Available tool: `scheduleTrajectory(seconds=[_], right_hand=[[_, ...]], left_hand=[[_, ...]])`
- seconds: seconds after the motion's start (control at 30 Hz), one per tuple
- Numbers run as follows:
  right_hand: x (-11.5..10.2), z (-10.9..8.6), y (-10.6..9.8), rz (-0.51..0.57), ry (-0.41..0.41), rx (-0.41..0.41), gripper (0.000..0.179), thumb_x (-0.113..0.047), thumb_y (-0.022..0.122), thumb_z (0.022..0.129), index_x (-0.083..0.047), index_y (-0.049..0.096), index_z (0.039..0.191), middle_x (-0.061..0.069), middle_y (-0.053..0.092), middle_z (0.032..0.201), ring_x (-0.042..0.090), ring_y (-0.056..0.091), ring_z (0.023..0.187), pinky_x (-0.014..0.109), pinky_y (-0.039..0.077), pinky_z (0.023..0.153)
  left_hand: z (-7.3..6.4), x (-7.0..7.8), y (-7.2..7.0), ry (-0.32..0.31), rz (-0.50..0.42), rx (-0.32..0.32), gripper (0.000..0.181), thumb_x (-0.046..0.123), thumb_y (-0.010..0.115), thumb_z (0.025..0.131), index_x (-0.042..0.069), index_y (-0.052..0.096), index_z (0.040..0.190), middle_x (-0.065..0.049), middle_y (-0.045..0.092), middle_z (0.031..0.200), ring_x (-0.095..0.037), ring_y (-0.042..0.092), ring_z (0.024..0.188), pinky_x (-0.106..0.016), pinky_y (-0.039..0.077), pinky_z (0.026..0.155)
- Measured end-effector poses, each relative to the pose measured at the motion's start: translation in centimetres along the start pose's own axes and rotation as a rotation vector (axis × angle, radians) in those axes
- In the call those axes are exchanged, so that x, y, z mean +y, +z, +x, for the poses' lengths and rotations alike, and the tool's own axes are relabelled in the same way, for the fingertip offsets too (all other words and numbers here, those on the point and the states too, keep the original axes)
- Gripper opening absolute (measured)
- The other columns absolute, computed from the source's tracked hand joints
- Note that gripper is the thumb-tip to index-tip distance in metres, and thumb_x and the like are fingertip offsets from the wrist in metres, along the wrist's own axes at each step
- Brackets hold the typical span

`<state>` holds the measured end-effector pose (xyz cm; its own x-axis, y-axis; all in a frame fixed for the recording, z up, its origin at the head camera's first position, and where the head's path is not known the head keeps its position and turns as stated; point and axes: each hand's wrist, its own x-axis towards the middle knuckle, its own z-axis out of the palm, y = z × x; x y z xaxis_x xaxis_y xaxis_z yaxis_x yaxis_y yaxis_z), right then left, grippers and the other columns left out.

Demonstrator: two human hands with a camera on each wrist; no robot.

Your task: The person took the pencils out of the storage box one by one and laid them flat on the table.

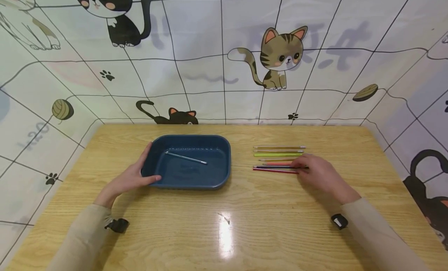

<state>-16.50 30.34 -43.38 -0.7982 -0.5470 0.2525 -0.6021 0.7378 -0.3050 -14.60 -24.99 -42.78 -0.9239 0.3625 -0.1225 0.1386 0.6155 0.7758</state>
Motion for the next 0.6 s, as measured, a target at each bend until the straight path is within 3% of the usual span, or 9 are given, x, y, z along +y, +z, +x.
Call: scheduleTrajectory(seconds=[0.27,0.43,0.6], right_hand=[[-0.3,0.4,-0.7,0.067,0.025,0.053,0.03,0.011,0.077,0.072,-0.007,0.071,0.094,-0.004,0.064,0.083,0.012,0.058,0.074,0.04,0.05,0.063],[-1.0,1.1,-0.6,0.105,-0.008,0.071,0.028,0.011,0.076,0.074,-0.006,0.071,0.095,-0.003,0.064,0.086,0.011,0.057,0.075,0.035,0.05,0.062],[-2.2,2.1,-0.1,0.17,-0.019,0.074,0.026,0.011,0.074,0.076,-0.006,0.071,0.095,-0.001,0.066,0.09,0.011,0.059,0.077,0.039,0.054,0.065]], left_hand=[[-0.1,0.2,-0.2,0.004,-0.003,-0.002,0.114,0.029,0.076,0.083,0.019,-0.012,0.155,-0.022,-0.002,0.158,-0.048,0.012,0.14,-0.062,0.018,0.107],[-0.1,0.2,-0.2,0.008,0.002,-0.001,0.114,0.03,0.076,0.083,0.019,-0.013,0.154,-0.022,-0.002,0.158,-0.048,0.013,0.139,-0.062,0.019,0.107],[0.0,-0.1,0.0,0.008,0.004,0.005,0.113,0.032,0.075,0.084,0.019,-0.013,0.154,-0.023,-0.002,0.158,-0.048,0.014,0.139,-0.062,0.019,0.107]])
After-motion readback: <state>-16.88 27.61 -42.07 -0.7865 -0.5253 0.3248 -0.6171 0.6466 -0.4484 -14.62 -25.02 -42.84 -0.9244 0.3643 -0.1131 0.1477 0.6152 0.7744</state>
